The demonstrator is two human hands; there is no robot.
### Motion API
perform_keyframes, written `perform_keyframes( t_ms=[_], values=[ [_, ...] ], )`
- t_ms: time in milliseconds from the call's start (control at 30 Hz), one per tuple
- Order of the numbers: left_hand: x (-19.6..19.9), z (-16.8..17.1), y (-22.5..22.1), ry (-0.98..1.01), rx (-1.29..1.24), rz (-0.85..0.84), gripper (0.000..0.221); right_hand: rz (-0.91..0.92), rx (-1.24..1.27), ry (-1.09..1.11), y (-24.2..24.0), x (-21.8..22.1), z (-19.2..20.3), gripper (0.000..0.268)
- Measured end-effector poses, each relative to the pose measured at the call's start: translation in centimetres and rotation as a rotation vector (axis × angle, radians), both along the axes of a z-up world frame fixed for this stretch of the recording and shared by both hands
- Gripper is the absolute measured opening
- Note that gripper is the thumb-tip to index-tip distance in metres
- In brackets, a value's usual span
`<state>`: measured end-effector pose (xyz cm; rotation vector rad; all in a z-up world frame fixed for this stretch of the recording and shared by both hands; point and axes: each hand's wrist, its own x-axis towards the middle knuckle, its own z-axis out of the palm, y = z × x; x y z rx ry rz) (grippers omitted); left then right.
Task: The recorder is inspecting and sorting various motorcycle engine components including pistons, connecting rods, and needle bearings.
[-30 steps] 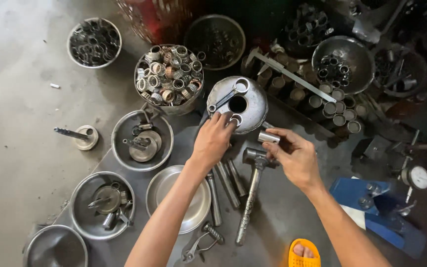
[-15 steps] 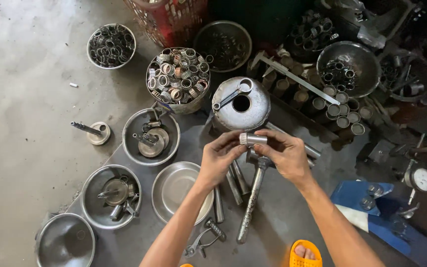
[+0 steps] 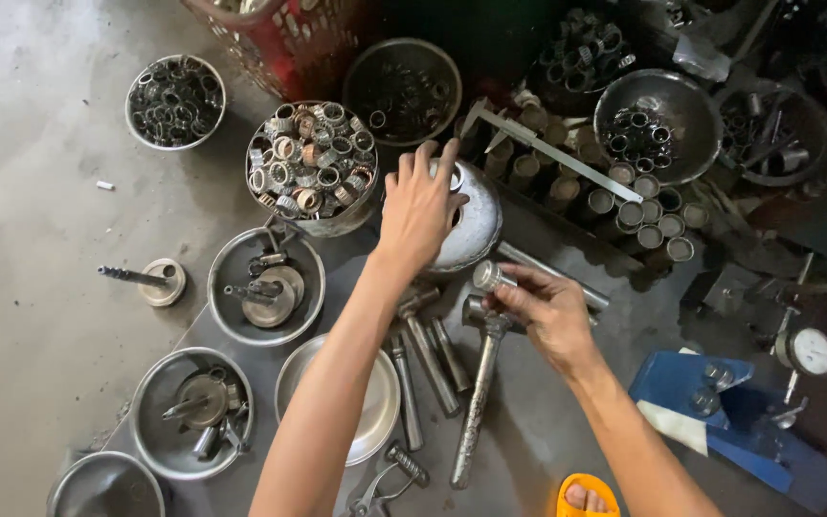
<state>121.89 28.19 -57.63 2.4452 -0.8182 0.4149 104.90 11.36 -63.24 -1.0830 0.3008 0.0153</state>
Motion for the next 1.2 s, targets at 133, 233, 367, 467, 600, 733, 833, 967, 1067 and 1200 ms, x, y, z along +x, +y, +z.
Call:
perform_keyframes(
  t_ms=[133,233,367,467,600,733,833,967,1067,1200],
  values=[
    [2.3,-2.4,-0.7,0.047,0.306,-0.028,0.062,-0.018,-0.033,0.061,-0.7,-0.7,0.6,0.038],
    [1.2,-3.7,0.9,0.004,0.364,-0.073,0.049,-0.041,-0.173,0.027,-0.6,-1.3,1.2,0.037],
    [-5.1,-2.1,3.3,0.085,-0.372,0.058,0.044,-0.031,-0.277,-0.012,0.3,-0.9,1.7,0.037],
    [-10.7,-2.1,4.8,0.483,-0.918,0.219,0.042,0.008,-0.285,-0.065,2.5,-0.3,2.7,0.036],
    [-14.6,-1.2,5.8,0.683,-1.109,0.175,0.048,0.039,-0.356,-0.115,5.5,-0.4,4.2,0.034],
    [-16.1,-0.9,5.7,0.578,-1.097,0.064,0.049,0.066,-0.589,-0.264,7.4,-0.9,6.3,0.034],
    [-16.6,-0.4,5.6,0.555,-1.084,0.03,0.048,0.059,-0.776,-0.347,7.5,-1.0,7.9,0.033],
    [-17.0,0.4,5.9,0.497,-0.953,0.03,0.045,0.106,-0.936,-0.437,7.1,-1.2,8.9,0.032],
    [-17.4,0.5,6.0,0.511,-0.888,0.062,0.044,0.13,-0.982,-0.491,7.0,-1.3,9.2,0.031],
    [-18.0,-0.1,5.5,0.445,-0.887,0.07,0.042,0.149,-1.008,-0.52,7.0,-1.4,9.2,0.029]
  ],
)
